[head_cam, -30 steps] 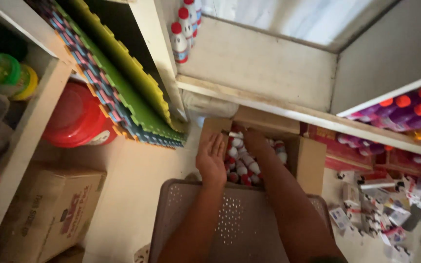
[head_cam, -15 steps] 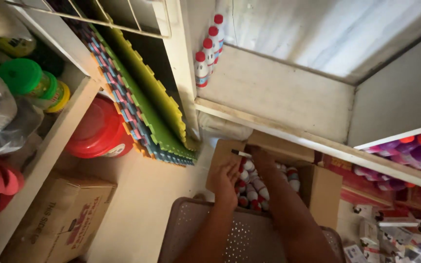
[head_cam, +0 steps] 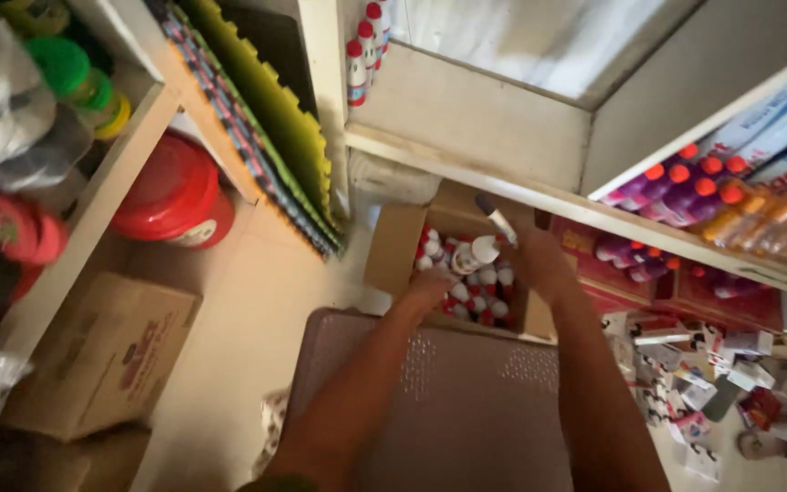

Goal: Labeling small bottles of cleaner with a marker and placing them onto a shelf.

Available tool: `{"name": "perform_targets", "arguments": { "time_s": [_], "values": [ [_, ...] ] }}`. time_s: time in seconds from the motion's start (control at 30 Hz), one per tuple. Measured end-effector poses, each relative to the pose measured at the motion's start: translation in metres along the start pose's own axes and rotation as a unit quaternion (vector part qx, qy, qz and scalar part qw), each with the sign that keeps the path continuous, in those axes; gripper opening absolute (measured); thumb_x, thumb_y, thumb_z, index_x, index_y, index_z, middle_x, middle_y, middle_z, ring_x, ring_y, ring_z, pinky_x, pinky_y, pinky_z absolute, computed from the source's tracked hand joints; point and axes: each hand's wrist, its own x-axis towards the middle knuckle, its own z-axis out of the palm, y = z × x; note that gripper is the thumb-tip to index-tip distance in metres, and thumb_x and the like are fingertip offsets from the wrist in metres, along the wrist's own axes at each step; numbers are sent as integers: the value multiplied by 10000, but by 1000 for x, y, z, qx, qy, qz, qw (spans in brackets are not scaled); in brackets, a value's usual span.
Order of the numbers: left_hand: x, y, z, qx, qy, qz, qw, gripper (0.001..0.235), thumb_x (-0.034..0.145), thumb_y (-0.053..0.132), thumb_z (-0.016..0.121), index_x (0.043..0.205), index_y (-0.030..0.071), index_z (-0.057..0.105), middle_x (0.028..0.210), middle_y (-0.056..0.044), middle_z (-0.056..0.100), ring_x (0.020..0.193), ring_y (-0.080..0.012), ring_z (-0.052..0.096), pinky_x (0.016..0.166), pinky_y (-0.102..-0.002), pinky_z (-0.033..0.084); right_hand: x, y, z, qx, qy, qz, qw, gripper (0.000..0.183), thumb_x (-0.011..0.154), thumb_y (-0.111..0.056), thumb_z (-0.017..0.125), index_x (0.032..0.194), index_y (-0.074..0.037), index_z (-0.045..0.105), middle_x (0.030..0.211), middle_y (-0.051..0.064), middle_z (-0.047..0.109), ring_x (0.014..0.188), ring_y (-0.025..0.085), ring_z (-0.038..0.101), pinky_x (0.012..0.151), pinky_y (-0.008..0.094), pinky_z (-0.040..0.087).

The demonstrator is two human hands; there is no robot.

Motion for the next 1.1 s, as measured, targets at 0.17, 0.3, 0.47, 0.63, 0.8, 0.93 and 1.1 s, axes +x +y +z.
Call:
{"name": "perform_targets", "arguments": {
  "time_s": [0.17, 0.3, 0.47, 0.63, 0.8, 0.93, 1.1],
  "values": [
    [-132, 170, 13, 95, -35, 190, 977, 885, 809, 188, 780, 1555, 76, 317, 1442, -152, 544, 1227, -233, 575, 940, -414, 541, -50, -23, -19, -10, 89, -115, 989, 399, 898, -282, 711, 1238, -82, 657, 945, 262, 720, 889, 459, 686, 753, 549, 534],
    [-126, 144, 25, 137, -2, 284, 949, 690, 956, 311, 783, 1541, 79, 501, 1465, -192, 625, 1329, -245, 593, 1116, -379, 478, -72, -43, -13, 12, 56, -84, 995, 392, 913, -308, 704, 1239, -94, 663, 916, 273, 720, 866, 429, 708, 752, 517, 539],
    [-109, 129, 27, -7, -14, 198, 980, 701, 997, 408, 687, 1527, 43, 411, 1441, -164, 594, 1314, -225, 563, 1087, -359, 455, -87, -4, 17, 232, 239, -128, 934, 320, 1008, -320, 635, 1166, -46, 681, 952, 159, 714, 829, 304, 686, 723, 435, 540],
    [-182, 239, 32, -213, -143, 69, 964, 583, 1026, 544, 517, 1326, 48, 580, 982, -130, 710, 815, -226, 682, 678, -378, 567, -116, -11, 22, 705, 228, -133, 658, 496, 1171, -449, 518, 894, -65, 663, 735, 16, 565, 539, 84, 461, 476, 235, 356],
    [-214, 279, 58, -308, -192, 110, 925, 641, 1089, 643, 420, 1167, 34, 603, 868, -95, 713, 699, -201, 695, 609, -351, 580, -180, -118, -40, 616, 378, -195, 663, 180, 1025, -204, 666, 1006, -43, 587, 891, 68, 637, 712, 160, 584, 661, 309, 497],
    [-245, 319, 65, -308, -190, 140, 922, 620, 1035, 660, 400, 1183, 90, 593, 853, -104, 711, 686, -202, 705, 598, -345, 581, -189, -130, -53, 591, 389, -264, 655, 183, 1039, -166, 681, 1036, -26, 563, 905, 90, 623, 771, 172, 609, 712, 308, 525],
    [-258, 327, 68, -300, -176, 129, 929, 593, 1030, 604, 446, 1241, 76, 613, 922, -96, 709, 703, -184, 699, 611, -353, 583, -197, -145, -47, 604, 456, -190, 625, 223, 1030, -119, 681, 952, -62, 480, 903, 65, 575, 725, 132, 580, 603, 312, 540]
  ]
}}
